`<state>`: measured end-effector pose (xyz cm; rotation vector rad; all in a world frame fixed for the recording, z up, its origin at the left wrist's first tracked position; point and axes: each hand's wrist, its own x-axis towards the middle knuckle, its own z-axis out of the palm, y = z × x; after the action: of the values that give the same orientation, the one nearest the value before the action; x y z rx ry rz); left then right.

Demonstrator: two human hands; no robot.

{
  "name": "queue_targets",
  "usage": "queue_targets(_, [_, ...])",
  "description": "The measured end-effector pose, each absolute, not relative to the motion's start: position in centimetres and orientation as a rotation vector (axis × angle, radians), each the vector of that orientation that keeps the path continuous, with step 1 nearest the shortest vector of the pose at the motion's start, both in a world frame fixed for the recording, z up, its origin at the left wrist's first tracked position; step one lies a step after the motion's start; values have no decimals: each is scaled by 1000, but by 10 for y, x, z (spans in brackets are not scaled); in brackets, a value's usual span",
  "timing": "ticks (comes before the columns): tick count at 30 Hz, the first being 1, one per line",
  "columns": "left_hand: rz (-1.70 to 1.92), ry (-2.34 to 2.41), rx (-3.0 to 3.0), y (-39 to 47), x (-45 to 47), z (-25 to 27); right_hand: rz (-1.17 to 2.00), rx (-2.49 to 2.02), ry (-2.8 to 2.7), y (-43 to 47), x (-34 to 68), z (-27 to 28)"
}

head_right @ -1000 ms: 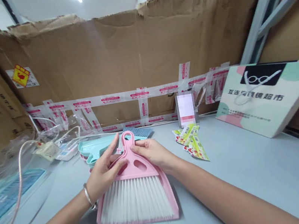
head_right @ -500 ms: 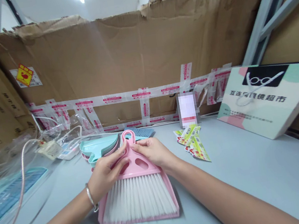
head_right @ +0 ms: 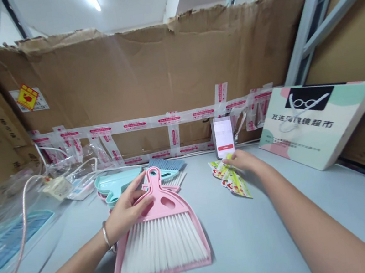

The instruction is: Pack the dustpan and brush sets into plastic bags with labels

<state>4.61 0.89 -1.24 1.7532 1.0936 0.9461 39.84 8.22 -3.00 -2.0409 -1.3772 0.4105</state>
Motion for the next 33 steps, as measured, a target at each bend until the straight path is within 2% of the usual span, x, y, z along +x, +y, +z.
queue_targets(4, [944,1065,1726,8,47,-11,290,-2134,-1250,92,434,-53])
queue_targets(8, [963,1073,1735,7,47,-11,304,-2133,-1218,95,435,-63])
queue_targets(13, [969,1086,1726,8,47,-11,389,-2111,-1242,93,436,-60])
queue_targets(28, [1005,1106,1704,9,46,-11,351,-2165,-1385,92,427,-58])
queue_targets(33, [1018,1089,1644,8,47,-9,225,-2233,-1427,83,422,-40])
